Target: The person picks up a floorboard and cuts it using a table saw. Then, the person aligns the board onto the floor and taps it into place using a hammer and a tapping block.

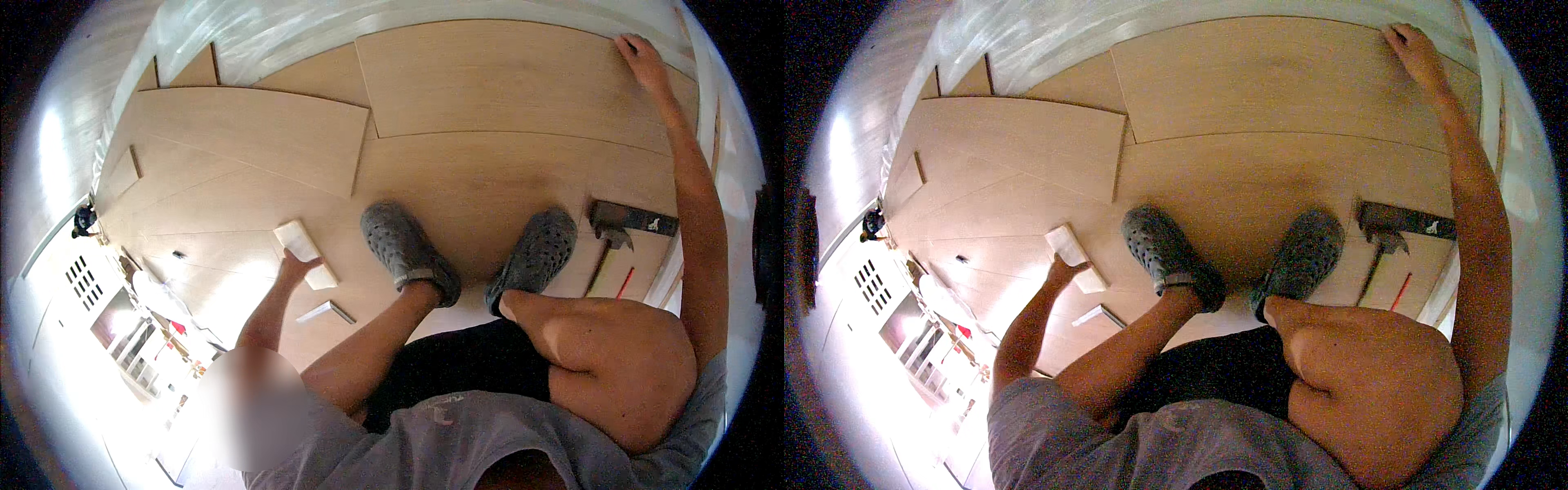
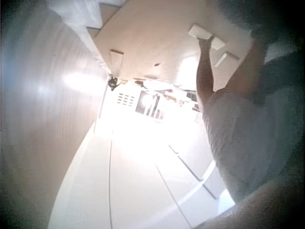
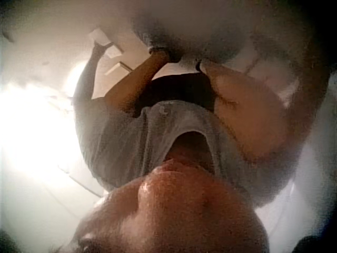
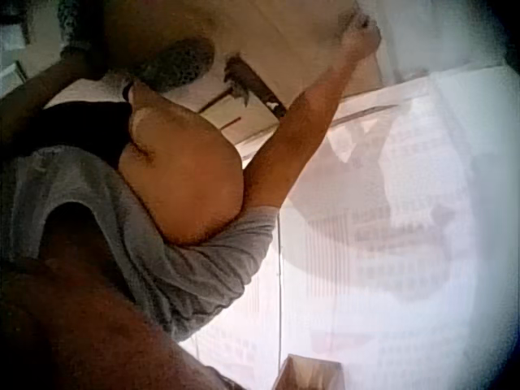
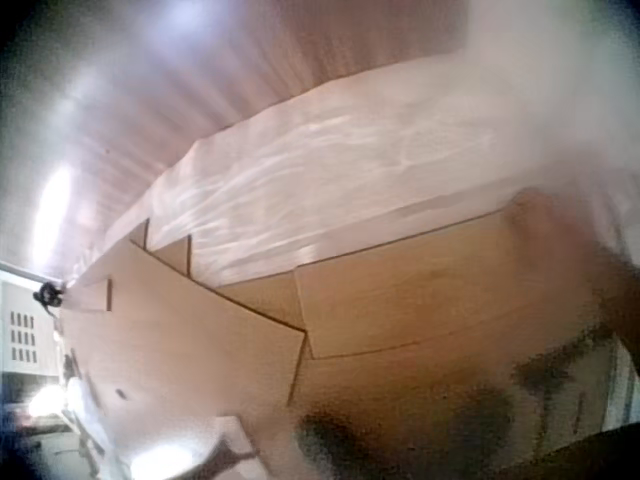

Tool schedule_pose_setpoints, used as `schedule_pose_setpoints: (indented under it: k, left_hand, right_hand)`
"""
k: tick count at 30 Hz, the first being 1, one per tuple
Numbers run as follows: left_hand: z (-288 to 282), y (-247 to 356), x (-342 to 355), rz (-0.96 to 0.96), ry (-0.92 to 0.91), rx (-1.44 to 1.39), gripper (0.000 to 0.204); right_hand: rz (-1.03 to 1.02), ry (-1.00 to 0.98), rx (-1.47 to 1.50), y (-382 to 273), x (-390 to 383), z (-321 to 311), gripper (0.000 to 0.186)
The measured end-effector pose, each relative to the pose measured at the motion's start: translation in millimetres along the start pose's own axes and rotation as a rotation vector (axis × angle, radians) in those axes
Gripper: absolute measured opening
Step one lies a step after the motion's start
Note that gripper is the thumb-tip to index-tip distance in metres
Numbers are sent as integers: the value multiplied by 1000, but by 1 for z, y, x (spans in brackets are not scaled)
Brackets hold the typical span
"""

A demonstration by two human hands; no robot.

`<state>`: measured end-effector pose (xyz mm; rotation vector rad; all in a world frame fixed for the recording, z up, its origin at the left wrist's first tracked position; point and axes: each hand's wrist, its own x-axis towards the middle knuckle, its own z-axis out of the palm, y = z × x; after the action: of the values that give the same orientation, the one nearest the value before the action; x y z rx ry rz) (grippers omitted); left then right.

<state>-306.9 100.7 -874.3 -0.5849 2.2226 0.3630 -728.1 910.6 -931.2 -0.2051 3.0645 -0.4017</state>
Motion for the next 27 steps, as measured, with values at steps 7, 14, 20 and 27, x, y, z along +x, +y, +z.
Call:
schedule_pose_setpoints:
  k: [7,14,20,27]
  left_hand:
    - [43,11,-10,-503,234,-54,101]
    - [-4,11,2,-396,306,-280,119]
    - [-92,99,45,16,690,1,109]
    - [-150,371,118,881,534,231,105]
  right_hand:
    - [203,-236,195,-68,2,8,36]
    - [-10,29,103,-89,-17,-6,42]
    - [-101,53,77,-84,-16,0,41]
    - [-86,51,134,-78,-9,9,39]
